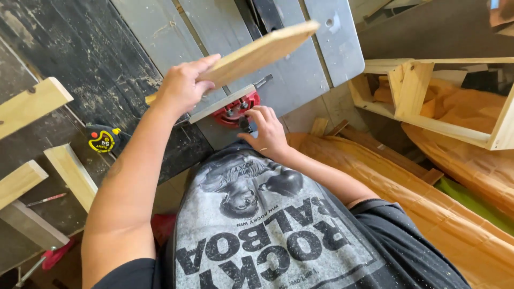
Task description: Measuring wooden boards with a tape measure, marking them with a pencil, and cutting them using a table saw.
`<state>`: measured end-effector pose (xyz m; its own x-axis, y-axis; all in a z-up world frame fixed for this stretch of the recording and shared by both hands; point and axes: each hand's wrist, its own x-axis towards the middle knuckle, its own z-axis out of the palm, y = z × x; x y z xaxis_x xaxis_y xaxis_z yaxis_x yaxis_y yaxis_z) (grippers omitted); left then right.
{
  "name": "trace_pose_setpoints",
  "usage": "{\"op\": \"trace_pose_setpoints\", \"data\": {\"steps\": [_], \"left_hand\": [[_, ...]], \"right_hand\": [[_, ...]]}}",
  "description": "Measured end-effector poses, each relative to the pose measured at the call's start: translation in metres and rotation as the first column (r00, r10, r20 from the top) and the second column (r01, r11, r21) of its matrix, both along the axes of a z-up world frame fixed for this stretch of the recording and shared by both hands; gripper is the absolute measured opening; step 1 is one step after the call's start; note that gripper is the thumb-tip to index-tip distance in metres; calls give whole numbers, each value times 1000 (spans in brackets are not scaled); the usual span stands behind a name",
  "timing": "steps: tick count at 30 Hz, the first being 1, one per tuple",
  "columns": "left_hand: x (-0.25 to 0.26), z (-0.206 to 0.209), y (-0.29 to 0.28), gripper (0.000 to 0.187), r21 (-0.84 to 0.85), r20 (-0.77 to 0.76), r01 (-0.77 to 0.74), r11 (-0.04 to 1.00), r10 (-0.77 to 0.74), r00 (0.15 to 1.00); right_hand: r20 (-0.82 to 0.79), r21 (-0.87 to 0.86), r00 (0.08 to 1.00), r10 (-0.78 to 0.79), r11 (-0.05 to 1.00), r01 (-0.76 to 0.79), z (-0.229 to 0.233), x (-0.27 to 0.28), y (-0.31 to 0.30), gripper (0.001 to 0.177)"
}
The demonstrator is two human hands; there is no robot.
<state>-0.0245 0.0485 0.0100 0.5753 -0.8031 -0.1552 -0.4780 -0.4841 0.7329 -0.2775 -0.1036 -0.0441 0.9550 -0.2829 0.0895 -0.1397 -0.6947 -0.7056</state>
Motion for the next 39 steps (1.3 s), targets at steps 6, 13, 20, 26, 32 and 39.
{"op": "trace_pose_setpoints", "data": {"steps": [6,13,20,26,32,39], "left_hand": [[-12,-54,-30,65,205,-170,80,975,-45,984],[-34,-51,-35,76,336,90,108,936,-146,985],[-36,-76,-36,95,197,147,142,970,-172,974],[-25,-68,-43,92,155,50,180,971,-189,981],[-19,-65,-46,85,202,135,218,955,-248,959],[-15,-63,-52,78,282,147,206,937,-255,956]], "right_hand": [[127,-174,988,93,982,-70,-43,-4,1,60],[239,-164,966,98,985,-60,-65,0,-2,40],[197,-164,975,102,984,-69,-77,5,-4,48],[171,-139,981,93,988,-69,-72,19,-5,40],[174,-208,979,106,976,-68,-75,25,-5,45],[169,-209,981,97,976,-60,-74,38,-6,44]]}}
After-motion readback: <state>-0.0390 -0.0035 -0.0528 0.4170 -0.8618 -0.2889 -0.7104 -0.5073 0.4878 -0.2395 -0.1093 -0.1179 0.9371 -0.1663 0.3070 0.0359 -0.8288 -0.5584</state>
